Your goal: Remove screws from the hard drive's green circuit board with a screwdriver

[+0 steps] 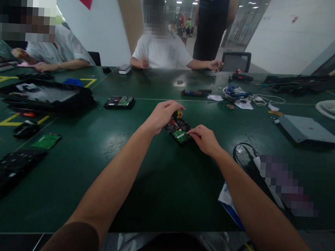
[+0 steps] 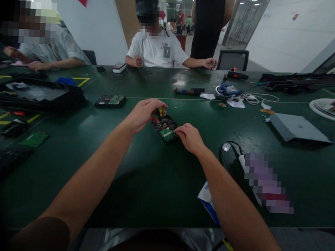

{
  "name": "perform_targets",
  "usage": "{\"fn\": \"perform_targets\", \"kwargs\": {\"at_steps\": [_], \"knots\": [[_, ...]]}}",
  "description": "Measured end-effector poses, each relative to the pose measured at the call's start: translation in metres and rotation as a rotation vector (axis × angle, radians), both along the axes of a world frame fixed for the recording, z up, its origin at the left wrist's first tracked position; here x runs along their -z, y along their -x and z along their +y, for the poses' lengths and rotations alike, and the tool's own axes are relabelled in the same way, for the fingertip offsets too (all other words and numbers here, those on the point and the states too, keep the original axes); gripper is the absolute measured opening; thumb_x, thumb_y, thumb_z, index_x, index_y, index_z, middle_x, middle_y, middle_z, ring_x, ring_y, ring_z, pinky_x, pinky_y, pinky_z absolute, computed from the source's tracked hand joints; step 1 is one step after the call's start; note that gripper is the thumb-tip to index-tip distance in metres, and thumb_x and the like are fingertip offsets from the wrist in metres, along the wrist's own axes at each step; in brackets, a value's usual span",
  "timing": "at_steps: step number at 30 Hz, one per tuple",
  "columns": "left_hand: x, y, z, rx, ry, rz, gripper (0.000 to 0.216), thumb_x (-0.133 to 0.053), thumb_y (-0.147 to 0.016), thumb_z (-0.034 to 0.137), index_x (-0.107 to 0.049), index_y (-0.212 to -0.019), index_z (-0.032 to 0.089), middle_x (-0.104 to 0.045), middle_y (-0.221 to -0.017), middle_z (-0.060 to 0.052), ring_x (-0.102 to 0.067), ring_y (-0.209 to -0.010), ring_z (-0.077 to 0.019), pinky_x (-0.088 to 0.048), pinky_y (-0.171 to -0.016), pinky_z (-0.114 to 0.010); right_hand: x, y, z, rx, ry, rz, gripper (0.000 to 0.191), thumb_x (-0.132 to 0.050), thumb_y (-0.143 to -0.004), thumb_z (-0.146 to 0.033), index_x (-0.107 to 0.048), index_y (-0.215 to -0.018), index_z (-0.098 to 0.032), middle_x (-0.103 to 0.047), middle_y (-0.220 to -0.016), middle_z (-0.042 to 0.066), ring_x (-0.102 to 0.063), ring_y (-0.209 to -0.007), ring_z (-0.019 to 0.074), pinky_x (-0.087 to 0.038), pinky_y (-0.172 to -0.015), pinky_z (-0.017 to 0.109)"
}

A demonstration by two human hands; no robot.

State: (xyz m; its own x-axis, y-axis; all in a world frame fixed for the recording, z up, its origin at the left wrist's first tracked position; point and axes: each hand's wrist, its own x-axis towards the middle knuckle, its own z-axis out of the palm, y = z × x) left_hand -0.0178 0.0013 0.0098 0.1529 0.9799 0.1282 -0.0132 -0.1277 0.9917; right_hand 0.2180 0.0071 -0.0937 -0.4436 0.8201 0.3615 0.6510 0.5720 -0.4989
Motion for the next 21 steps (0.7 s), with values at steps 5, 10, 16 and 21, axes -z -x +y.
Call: {"fn": "perform_targets", "kwargs": {"at_steps": [5,10,16,21], "knots": [[0.0085,-0.0047,0.0052,0.016,0.119,-0.196,0.022,-0.061,-0.087,0.038,-0.063,-0.093,0.017,-0.074,-0.086,-0.011,-0.071,-0.08,-0.0214,-0.054,-0.062,-0.029,-0.0007,-0.0001,-0.0003,0.004,0.001,-0.006,0.022,-0.061,-0.102,-0.02,-0.081,-0.109,-0.028,-0.069,-0.105,0.006,-0.065,-0.094,0.0207,-0.051,-0.086,0.037],[0.0081,0.0007,0.0078,-0.097,0.064,-0.116,0.022,-0.057,-0.085,0.037,-0.067,-0.081,0.017,-0.072,-0.093,-0.012,-0.067,-0.089,-0.0219,-0.049,-0.056,-0.025,-0.0026,0.0007,-0.0012,-0.001,0.012,-0.001,0.022,-0.061,-0.102,-0.019,-0.081,-0.108,-0.027,-0.069,-0.104,0.006,-0.065,-0.095,0.0208,-0.051,-0.087,0.037],[0.0044,0.001,0.0032,0.003,0.06,-0.069,0.032,-0.063,-0.088,0.045,-0.073,-0.088,0.015,-0.069,-0.088,-0.01,-0.065,-0.082,-0.0192,-0.052,-0.058,-0.025,-0.0035,0.0017,-0.0022,-0.005,0.005,0.016,0.021,-0.062,-0.101,-0.018,-0.081,-0.107,-0.027,-0.069,-0.102,0.006,-0.065,-0.095,0.0209,-0.051,-0.088,0.037],[0.0081,-0.0013,0.0052,0.014,0.182,-0.232,0.026,-0.065,-0.087,0.042,-0.068,-0.093,0.017,-0.072,-0.084,-0.008,-0.07,-0.079,-0.0199,-0.053,-0.058,-0.026,-0.0061,0.0022,-0.0033,-0.002,0.005,0.006,0.022,-0.062,-0.101,-0.017,-0.081,-0.107,-0.026,-0.07,-0.102,0.006,-0.066,-0.095,0.021,-0.051,-0.088,0.036]]}}
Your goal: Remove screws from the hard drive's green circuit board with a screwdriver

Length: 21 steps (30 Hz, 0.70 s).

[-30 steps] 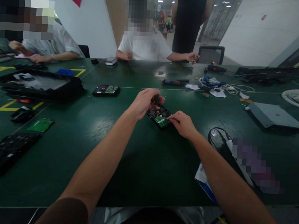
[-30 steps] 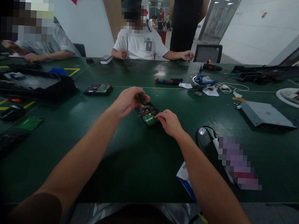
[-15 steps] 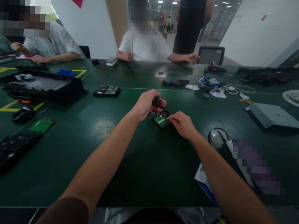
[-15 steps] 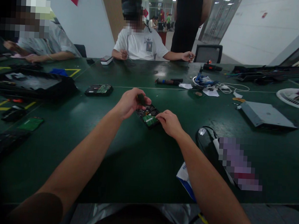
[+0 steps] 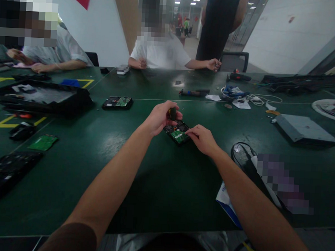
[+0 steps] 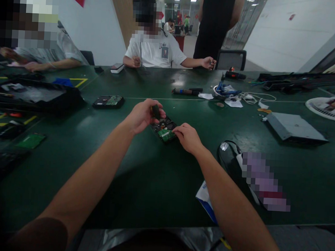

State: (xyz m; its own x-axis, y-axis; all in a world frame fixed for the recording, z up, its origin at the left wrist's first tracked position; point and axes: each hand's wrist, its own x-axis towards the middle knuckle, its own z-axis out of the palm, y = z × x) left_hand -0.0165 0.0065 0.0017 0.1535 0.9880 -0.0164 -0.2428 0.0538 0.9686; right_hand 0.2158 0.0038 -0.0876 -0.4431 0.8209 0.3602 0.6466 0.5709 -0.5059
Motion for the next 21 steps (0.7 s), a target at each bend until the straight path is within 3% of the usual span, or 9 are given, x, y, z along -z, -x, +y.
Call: {"fn": "perform_targets", "kwargs": {"at_steps": [4,12,16,21], "knots": [[0.001,0.006,0.004,-0.021,-0.013,-0.02,0.023,-0.063,-0.086,0.039,-0.068,-0.084,0.017,-0.07,-0.084,-0.008,-0.069,-0.084,-0.0202,-0.054,-0.061,-0.027,-0.001,0.0,0.0,0.002,0.001,-0.014,0.022,-0.061,-0.102,-0.017,-0.081,-0.108,-0.026,-0.069,-0.103,0.006,-0.066,-0.096,0.021,-0.051,-0.089,0.037],[-0.012,0.009,-0.008,0.006,-0.203,0.307,0.029,-0.067,-0.085,0.042,-0.078,-0.089,0.015,-0.072,-0.103,-0.012,-0.065,-0.096,-0.0226,-0.053,-0.061,-0.026,0.002,-0.001,0.001,0.008,-0.003,-0.026,0.022,-0.062,-0.102,-0.018,-0.081,-0.109,-0.026,-0.069,-0.103,0.006,-0.065,-0.096,0.0205,-0.05,-0.088,0.036],[-0.011,0.004,-0.007,0.014,-0.131,0.206,0.023,-0.067,-0.086,0.038,-0.07,-0.092,0.016,-0.074,-0.091,-0.012,-0.071,-0.087,-0.0223,-0.057,-0.062,-0.028,0.002,-0.001,0.002,-0.002,0.003,-0.017,0.022,-0.062,-0.102,-0.018,-0.081,-0.108,-0.028,-0.068,-0.104,0.006,-0.065,-0.097,0.0209,-0.05,-0.089,0.037],[-0.002,0.003,0.002,-0.042,-0.019,-0.01,0.022,-0.056,-0.09,0.038,-0.064,-0.088,0.018,-0.076,-0.091,-0.011,-0.074,-0.09,-0.0224,-0.06,-0.071,-0.031,0.002,-0.002,0.002,0.002,0.017,-0.02,0.023,-0.061,-0.102,-0.019,-0.081,-0.11,-0.028,-0.069,-0.104,0.006,-0.065,-0.096,0.0207,-0.051,-0.088,0.037]]}}
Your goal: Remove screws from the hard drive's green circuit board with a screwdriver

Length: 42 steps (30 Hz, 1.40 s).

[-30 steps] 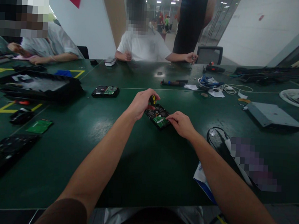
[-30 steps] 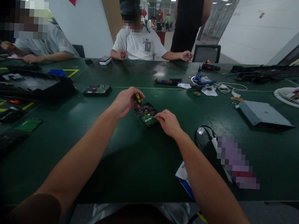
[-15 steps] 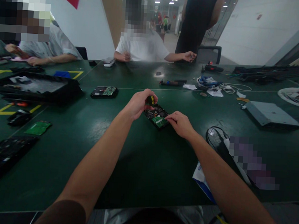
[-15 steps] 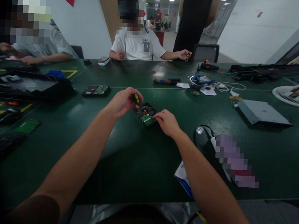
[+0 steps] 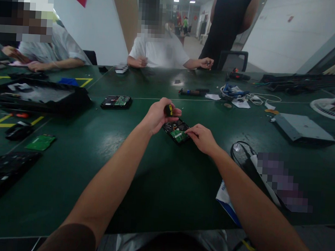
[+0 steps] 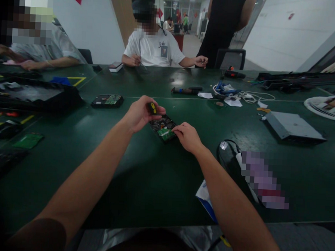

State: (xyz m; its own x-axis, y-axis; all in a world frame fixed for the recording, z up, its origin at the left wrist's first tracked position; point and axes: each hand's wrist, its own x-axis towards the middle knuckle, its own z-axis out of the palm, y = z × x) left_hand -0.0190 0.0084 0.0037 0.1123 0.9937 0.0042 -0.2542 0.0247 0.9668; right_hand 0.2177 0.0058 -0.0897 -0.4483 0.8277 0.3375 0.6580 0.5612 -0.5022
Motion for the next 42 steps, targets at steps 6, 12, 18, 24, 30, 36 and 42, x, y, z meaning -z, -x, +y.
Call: {"fn": "perform_targets", "kwargs": {"at_steps": [6,12,18,24,30,36,42], "knots": [[-0.0006,0.0028,-0.0012,-0.014,-0.112,0.226,0.033,-0.057,-0.09,0.043,-0.074,-0.087,0.015,-0.071,-0.099,-0.013,-0.066,-0.094,-0.0219,-0.051,-0.061,-0.025,0.0014,-0.0005,0.0,-0.004,-0.004,0.002,0.023,-0.061,-0.102,-0.019,-0.081,-0.111,-0.028,-0.068,-0.105,0.006,-0.064,-0.098,0.0207,-0.05,-0.09,0.037],[-0.0032,0.0007,-0.0055,-0.015,-0.125,0.237,0.031,-0.062,-0.087,0.043,-0.074,-0.091,0.014,-0.07,-0.09,-0.011,-0.066,-0.086,-0.0219,-0.051,-0.059,-0.027,0.0008,0.0007,-0.0009,0.001,0.001,0.007,0.022,-0.062,-0.102,-0.017,-0.081,-0.11,-0.026,-0.068,-0.106,0.006,-0.064,-0.096,0.0199,-0.05,-0.088,0.037],[-0.0011,-0.0017,-0.0028,0.015,0.022,0.01,0.023,-0.059,-0.084,0.04,-0.067,-0.086,0.018,-0.07,-0.084,-0.008,-0.068,-0.081,-0.0206,-0.055,-0.064,-0.029,0.0013,0.0006,-0.001,0.002,0.001,-0.002,0.021,-0.063,-0.102,-0.018,-0.08,-0.11,-0.027,-0.067,-0.107,0.006,-0.063,-0.096,0.0195,-0.05,-0.089,0.037],[-0.0032,0.0004,-0.0054,0.048,-0.073,0.185,0.029,-0.057,-0.086,0.041,-0.073,-0.083,0.017,-0.073,-0.102,-0.013,-0.065,-0.092,-0.0223,-0.051,-0.062,-0.027,0.0013,-0.0004,-0.0002,0.007,0.008,-0.008,0.023,-0.063,-0.102,-0.019,-0.08,-0.112,-0.029,-0.067,-0.108,0.006,-0.063,-0.097,0.0203,-0.05,-0.087,0.037],[-0.0039,0.0012,-0.0065,0.022,-0.16,0.31,0.03,-0.059,-0.085,0.041,-0.076,-0.086,0.015,-0.072,-0.101,-0.014,-0.064,-0.093,-0.0234,-0.048,-0.058,-0.026,0.0019,0.0001,0.0001,-0.001,-0.014,-0.016,0.023,-0.061,-0.102,-0.019,-0.08,-0.111,-0.027,-0.068,-0.105,0.006,-0.064,-0.096,0.0209,-0.051,-0.088,0.037],[-0.0009,-0.002,-0.0033,0.036,0.002,0.087,0.032,-0.054,-0.088,0.044,-0.07,-0.093,0.017,-0.074,-0.089,-0.012,-0.068,-0.079,-0.0213,-0.051,-0.059,-0.028,-0.0026,0.0012,-0.0023,0.002,-0.014,-0.019,0.023,-0.061,-0.102,-0.018,-0.081,-0.109,-0.027,-0.068,-0.102,0.006,-0.064,-0.094,0.0205,-0.049,-0.086,0.036],[0.0049,-0.0015,0.0016,0.053,0.006,0.022,0.031,-0.053,-0.09,0.044,-0.068,-0.091,0.017,-0.073,-0.088,-0.011,-0.069,-0.08,-0.0203,-0.053,-0.06,-0.028,-0.0025,0.0014,-0.0018,-0.003,-0.01,0.001,0.023,-0.061,-0.102,-0.018,-0.081,-0.108,-0.028,-0.068,-0.102,0.005,-0.064,-0.093,0.0202,-0.05,-0.086,0.035]]}}
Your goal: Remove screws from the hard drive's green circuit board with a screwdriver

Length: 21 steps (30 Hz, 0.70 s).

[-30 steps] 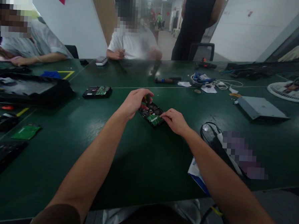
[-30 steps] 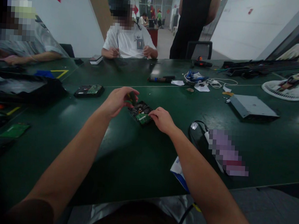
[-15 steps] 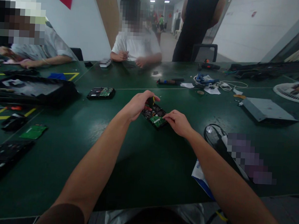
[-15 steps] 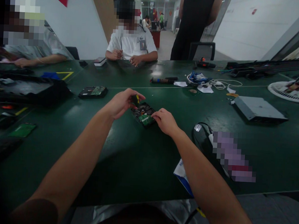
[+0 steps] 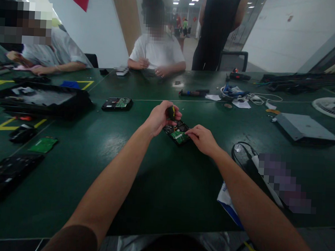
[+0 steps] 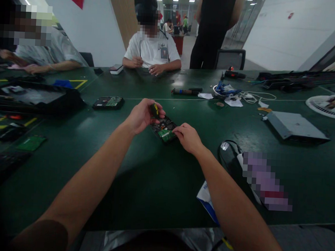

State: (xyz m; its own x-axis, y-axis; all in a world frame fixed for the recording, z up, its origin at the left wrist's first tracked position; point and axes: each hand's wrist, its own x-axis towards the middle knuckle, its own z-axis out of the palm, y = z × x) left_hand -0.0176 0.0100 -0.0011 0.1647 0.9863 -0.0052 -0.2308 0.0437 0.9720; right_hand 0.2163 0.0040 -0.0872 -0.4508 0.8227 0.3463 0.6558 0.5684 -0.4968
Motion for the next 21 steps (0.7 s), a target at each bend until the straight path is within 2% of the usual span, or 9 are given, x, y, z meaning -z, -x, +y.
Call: {"fn": "perform_targets", "kwargs": {"at_steps": [5,10,14,17,21], "knots": [[0.003,0.001,0.003,-0.006,-0.058,0.027,0.026,-0.056,-0.089,0.041,-0.068,-0.087,0.018,-0.071,-0.086,-0.01,-0.068,-0.078,-0.0196,-0.051,-0.056,-0.026,0.001,0.0,0.0,-0.001,-0.002,0.005,0.022,-0.062,-0.101,-0.018,-0.081,-0.109,-0.027,-0.068,-0.102,0.006,-0.065,-0.094,0.0209,-0.051,-0.087,0.036],[0.0,-0.001,-0.001,-0.012,-0.122,0.119,0.029,-0.06,-0.091,0.045,-0.069,-0.086,0.018,-0.072,-0.092,-0.011,-0.068,-0.083,-0.0196,-0.051,-0.059,-0.027,0.002,0.0,0.001,0.001,-0.005,-0.001,0.023,-0.062,-0.101,-0.018,-0.081,-0.108,-0.028,-0.068,-0.102,0.006,-0.065,-0.095,0.021,-0.05,-0.087,0.036],[-0.003,0.002,-0.002,-0.085,-0.15,0.201,0.031,-0.066,-0.089,0.047,-0.072,-0.088,0.016,-0.073,-0.099,-0.011,-0.065,-0.085,-0.0182,-0.049,-0.06,-0.025,0.003,-0.002,0.002,-0.004,-0.003,-0.004,0.022,-0.063,-0.101,-0.018,-0.081,-0.11,-0.028,-0.068,-0.104,0.006,-0.064,-0.095,0.0208,-0.051,-0.086,0.036],[-0.006,0.005,-0.003,-0.146,-0.155,0.285,0.033,-0.067,-0.089,0.047,-0.075,-0.089,0.015,-0.074,-0.098,-0.011,-0.061,-0.073,-0.0148,-0.043,-0.053,-0.024,0.003,-0.002,0.003,-0.004,-0.004,-0.009,0.023,-0.063,-0.101,-0.018,-0.081,-0.111,-0.027,-0.068,-0.105,0.006,-0.064,-0.095,0.0207,-0.051,-0.087,0.036],[-0.012,0.007,-0.008,-0.12,-0.096,0.295,0.034,-0.066,-0.09,0.048,-0.072,-0.091,0.015,-0.074,-0.103,-0.012,-0.06,-0.056,-0.011,-0.04,-0.045,-0.024,0.003,-0.001,0.002,-0.001,-0.003,-0.015,0.023,-0.063,-0.101,-0.017,-0.081,-0.111,-0.027,-0.068,-0.103,0.006,-0.064,-0.095,0.0206,-0.05,-0.088,0.036]]}}
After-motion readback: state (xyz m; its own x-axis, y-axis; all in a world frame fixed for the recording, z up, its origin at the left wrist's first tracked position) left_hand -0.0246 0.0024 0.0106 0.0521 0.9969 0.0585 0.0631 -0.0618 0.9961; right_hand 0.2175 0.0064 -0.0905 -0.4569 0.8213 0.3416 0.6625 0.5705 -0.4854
